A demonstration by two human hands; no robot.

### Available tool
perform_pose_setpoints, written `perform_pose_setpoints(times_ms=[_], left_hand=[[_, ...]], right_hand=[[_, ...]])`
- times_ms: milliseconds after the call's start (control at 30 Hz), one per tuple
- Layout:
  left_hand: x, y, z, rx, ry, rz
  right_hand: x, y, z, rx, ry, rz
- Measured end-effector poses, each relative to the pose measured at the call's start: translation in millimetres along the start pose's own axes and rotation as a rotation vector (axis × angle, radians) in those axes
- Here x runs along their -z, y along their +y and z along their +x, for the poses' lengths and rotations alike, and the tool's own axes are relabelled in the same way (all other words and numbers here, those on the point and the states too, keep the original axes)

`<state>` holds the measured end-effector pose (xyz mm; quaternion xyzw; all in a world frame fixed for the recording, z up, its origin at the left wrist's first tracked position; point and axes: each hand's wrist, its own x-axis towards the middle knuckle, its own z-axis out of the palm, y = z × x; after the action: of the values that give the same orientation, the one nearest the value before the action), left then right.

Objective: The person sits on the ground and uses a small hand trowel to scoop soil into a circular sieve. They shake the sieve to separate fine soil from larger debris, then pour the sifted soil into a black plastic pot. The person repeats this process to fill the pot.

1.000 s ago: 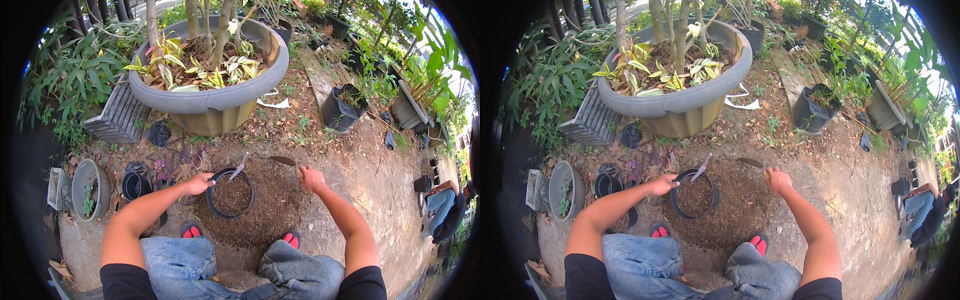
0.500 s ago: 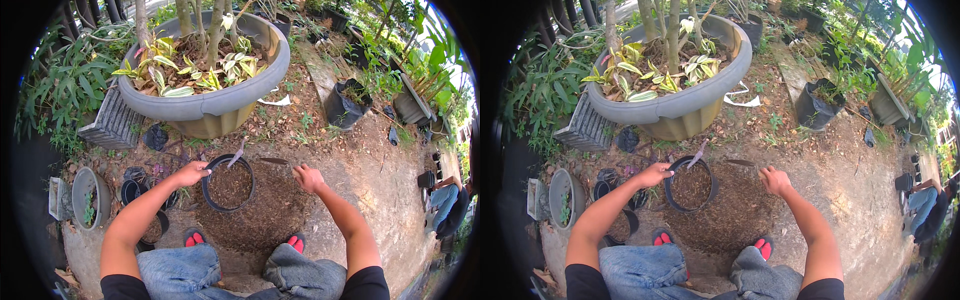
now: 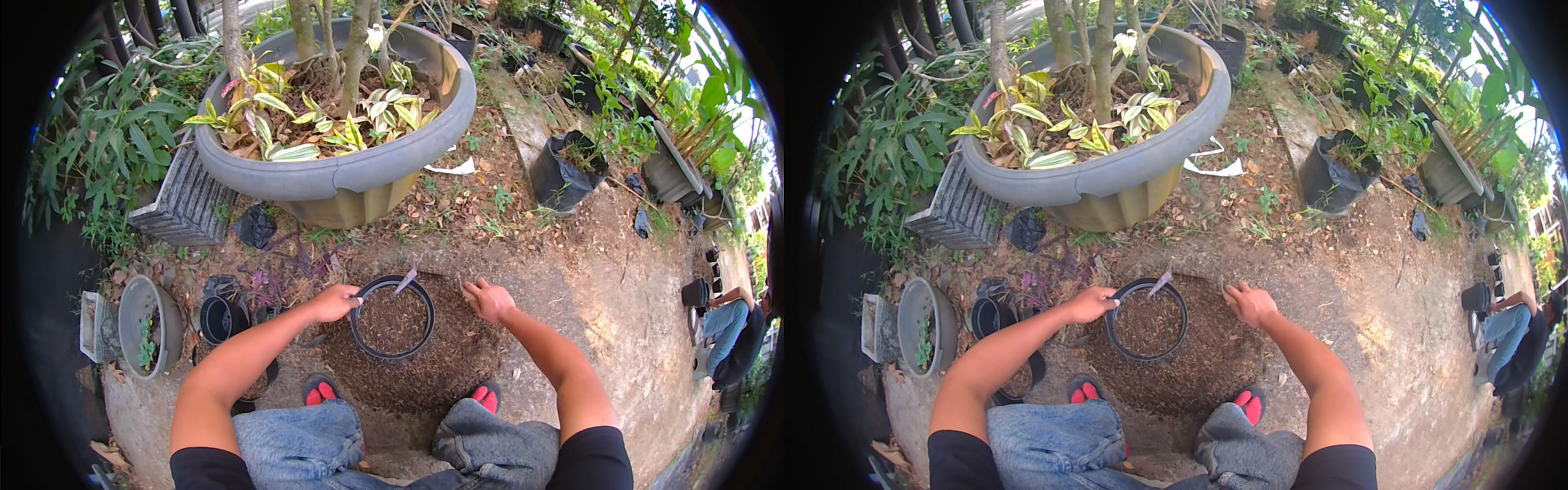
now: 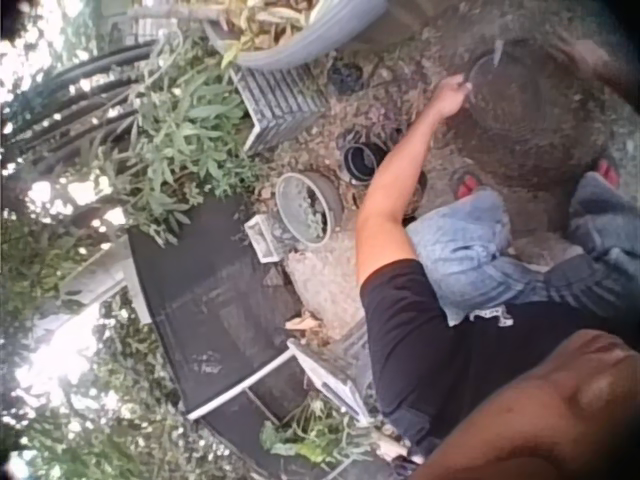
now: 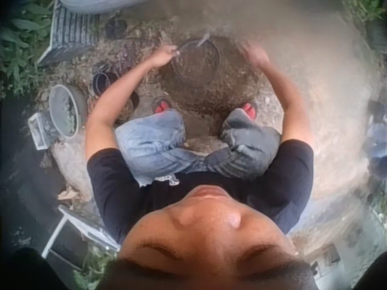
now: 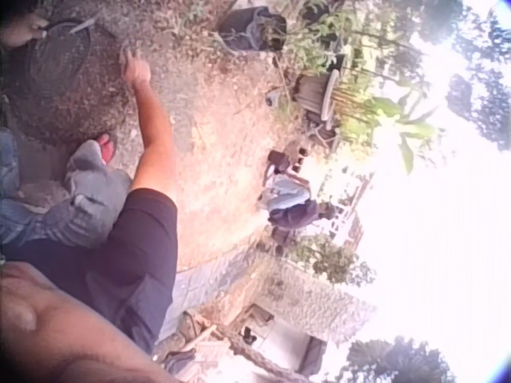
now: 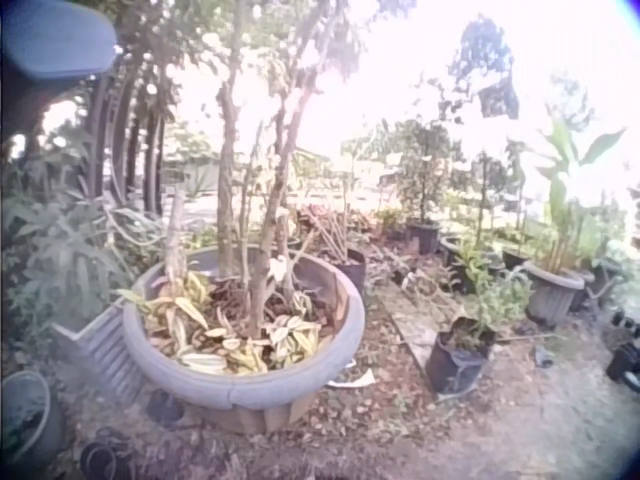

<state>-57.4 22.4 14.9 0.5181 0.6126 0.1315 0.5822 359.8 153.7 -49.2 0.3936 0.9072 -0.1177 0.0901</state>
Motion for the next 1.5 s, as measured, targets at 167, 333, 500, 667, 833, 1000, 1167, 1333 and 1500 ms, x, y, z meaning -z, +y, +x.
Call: perform_pose_setpoints(times_ms=[167, 333, 500, 667, 833, 1000, 1167, 1333, 1500], left_hand=[[7, -45, 9, -0.023, 0.065, -0.095], [2, -26, 5, -0.018, 0.073, 0.083], [0, -25, 1, -0.062, 0.129, 0.204], [-6, -28, 1, -0.063, 0.171, 0.321], [-11, -21, -1, -0.011, 0.16, 0.343], [-11, -28, 0, -0.061, 0.198, 0.327], [-15, -31, 9, -0.107, 0.208, 0.344], [-12, -21, -6, -0.061, 0.196, 0.352], [-14, -5, -3, 0.017, 0.128, 0.329]], right_hand=[[-2, 12, -34, 0.005, -0.01, 0.095], [2, 33, -65, -0.029, -0.003, 0.108], [9, 24, -61, -0.146, 0.059, 0.104], [5, 13, -41, -0.202, 0.079, 0.095], [-8, 11, -42, -0.267, -0.111, 0.394], [-31, 42, -40, -0.355, -0.218, 0.705], [-57, 40, -40, -0.31, -0.134, 0.624], [-5, 3, -55, -0.566, -0.422, 1.037], [-21, 14, -79, -0.519, -0.403, 1.024]])
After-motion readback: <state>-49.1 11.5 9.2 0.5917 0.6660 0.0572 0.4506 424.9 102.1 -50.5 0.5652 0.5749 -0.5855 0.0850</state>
